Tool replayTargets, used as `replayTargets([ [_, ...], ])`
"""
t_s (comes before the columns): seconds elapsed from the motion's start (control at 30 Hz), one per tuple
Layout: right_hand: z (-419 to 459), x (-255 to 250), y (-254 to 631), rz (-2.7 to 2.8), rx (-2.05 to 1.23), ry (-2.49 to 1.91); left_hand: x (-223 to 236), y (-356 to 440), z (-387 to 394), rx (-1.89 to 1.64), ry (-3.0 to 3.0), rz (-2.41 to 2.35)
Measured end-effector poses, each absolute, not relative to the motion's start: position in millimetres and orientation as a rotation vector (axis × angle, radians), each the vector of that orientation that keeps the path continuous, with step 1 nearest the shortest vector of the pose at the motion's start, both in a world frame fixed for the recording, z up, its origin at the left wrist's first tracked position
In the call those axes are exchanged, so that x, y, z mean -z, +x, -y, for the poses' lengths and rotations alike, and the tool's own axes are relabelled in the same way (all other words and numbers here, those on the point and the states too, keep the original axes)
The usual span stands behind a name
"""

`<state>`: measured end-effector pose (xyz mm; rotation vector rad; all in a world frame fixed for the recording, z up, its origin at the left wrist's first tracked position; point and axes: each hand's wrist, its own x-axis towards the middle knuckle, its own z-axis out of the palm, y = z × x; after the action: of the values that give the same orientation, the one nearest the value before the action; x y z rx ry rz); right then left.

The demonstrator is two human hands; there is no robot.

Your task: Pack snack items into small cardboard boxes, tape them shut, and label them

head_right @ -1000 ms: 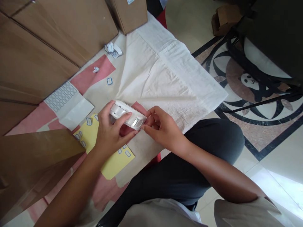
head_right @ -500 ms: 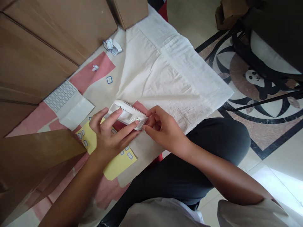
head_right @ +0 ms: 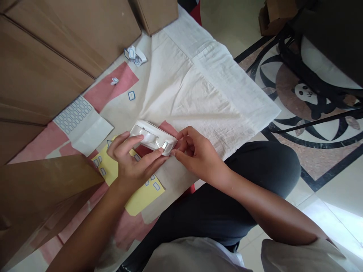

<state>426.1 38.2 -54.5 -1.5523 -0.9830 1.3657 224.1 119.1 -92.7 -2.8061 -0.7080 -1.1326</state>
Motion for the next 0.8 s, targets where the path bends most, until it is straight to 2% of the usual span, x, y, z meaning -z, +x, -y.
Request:
replayTargets([
  [0.8, -60, 34, 418, 1.171, -1.343, -1.843, 100, 226, -127, 1.169, -2.903, 0.742],
])
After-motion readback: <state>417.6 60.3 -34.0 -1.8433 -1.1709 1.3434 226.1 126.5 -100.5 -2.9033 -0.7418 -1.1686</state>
